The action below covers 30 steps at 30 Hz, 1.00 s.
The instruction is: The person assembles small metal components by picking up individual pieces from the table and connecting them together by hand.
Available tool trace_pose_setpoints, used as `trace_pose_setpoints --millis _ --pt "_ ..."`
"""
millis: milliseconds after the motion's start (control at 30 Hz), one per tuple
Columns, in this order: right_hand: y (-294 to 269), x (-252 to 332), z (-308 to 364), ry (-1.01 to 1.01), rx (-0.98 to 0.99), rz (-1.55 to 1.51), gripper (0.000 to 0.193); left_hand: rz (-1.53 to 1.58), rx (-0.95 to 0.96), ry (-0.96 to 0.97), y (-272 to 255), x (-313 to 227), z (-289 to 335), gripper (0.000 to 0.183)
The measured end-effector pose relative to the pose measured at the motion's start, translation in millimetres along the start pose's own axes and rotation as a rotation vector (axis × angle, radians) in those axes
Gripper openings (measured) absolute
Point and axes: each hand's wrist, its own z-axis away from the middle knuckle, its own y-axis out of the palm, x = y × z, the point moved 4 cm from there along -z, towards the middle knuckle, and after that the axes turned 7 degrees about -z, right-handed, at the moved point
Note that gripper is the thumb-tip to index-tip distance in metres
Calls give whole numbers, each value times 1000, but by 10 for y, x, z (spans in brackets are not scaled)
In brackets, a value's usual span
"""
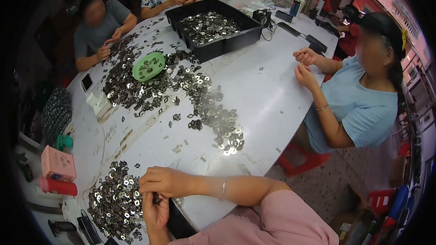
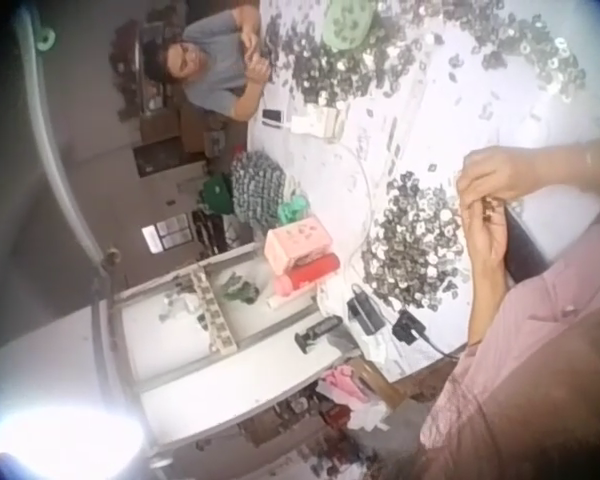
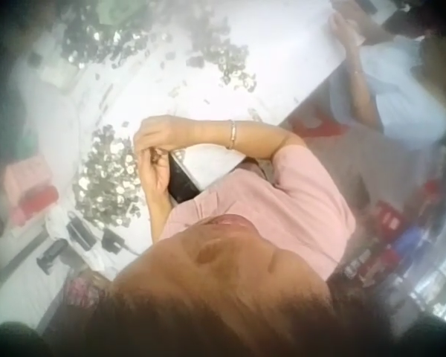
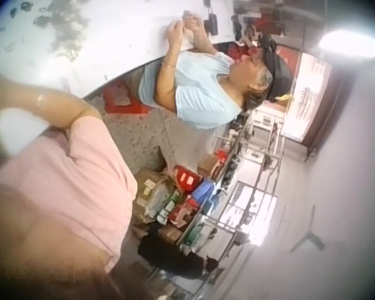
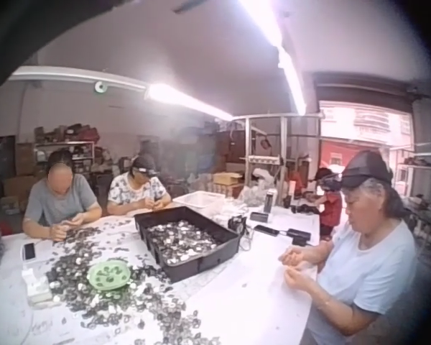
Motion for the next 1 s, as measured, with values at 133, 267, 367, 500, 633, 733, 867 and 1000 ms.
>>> trace_pose_setpoints --millis 133,267,367,500,633,733,867,1000 --pt "-37 -11 -5 23 -35 59 28 71 31 -8 -32 -31 -38 27" --pt "-58 -28 -10 38 -12 47 27 37 58 35 -105 -53 -69 26" --pt "-11 -27 2 26 19 75 26 -10 0 74 -102 -76 -53 26" --pt "15 -27 3 40 47 83 24 21 37 61 -123 -78 -55 26" --pt "-26 -64 47 50 48 107 28 46 -10 37 -64 -30 -90 26" --pt "4 -72 22 62 14 54 25 55 -10 53 16 -78 -61 23" --pt "-20 -77 24 118 -22 30 23 71 20 42 73 -96 -87 19" --pt "-39 -98 10 196 -53 31 21 82 -54 78 81 -107 -140 16"
